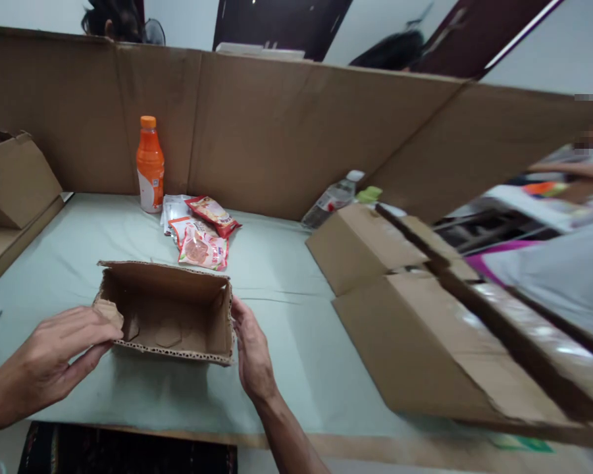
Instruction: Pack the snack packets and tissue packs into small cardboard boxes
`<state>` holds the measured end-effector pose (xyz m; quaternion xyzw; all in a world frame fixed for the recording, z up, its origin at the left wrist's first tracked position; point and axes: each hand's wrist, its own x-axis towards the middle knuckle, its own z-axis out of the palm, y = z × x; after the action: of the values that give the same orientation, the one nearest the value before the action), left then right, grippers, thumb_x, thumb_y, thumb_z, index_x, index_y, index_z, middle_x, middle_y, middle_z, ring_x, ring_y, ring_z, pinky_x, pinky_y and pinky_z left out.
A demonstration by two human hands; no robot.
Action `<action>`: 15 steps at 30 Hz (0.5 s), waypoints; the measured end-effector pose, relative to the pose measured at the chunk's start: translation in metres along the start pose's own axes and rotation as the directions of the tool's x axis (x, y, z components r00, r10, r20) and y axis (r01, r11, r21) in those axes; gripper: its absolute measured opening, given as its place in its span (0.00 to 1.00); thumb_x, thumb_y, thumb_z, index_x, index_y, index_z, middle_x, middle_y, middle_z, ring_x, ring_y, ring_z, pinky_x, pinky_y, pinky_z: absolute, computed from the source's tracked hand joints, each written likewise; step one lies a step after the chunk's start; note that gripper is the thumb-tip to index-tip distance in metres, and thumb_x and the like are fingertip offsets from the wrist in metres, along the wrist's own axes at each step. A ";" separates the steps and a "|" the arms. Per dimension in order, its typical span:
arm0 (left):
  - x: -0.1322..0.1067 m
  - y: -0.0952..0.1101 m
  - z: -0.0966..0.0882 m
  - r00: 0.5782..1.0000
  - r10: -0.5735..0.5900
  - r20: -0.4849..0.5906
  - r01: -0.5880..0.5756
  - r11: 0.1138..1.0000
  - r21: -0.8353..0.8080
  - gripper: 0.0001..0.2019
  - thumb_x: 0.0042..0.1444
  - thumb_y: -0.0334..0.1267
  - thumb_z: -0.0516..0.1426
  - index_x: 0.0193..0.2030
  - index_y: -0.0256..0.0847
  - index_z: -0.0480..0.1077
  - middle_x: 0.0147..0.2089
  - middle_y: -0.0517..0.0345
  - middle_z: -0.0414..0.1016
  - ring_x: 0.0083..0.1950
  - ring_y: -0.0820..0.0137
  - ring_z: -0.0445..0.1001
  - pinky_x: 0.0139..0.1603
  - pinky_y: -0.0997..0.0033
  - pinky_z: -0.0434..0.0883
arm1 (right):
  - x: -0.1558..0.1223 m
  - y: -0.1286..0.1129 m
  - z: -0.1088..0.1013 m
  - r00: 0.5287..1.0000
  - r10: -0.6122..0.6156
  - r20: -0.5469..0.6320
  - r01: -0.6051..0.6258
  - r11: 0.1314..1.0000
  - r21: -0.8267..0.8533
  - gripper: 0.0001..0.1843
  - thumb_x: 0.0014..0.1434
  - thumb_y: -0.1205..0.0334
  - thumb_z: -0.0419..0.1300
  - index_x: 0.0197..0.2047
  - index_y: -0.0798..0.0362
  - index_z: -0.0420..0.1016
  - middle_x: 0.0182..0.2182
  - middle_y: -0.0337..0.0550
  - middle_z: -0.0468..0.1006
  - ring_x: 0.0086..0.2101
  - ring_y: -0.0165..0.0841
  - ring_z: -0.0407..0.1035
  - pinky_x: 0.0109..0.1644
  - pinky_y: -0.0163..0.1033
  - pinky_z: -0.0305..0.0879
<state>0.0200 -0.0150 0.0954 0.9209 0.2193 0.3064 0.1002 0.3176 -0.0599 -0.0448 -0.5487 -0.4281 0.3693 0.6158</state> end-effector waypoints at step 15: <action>-0.009 -0.015 -0.024 0.920 -0.050 0.389 0.031 0.998 0.055 0.25 0.52 0.25 0.55 0.56 0.48 0.74 0.62 0.55 0.78 0.69 0.61 0.72 0.76 0.50 0.63 | 0.125 -0.015 -0.011 0.958 -0.144 0.246 0.267 0.758 -0.595 0.24 0.66 0.44 0.54 0.55 0.49 0.78 0.60 0.52 0.78 0.60 0.47 0.70 0.61 0.53 0.69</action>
<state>-0.0062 -0.0045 0.1045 0.9608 0.2214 0.1094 0.1260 0.3729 0.0498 -0.0151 -0.6335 -0.6389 0.1867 0.3945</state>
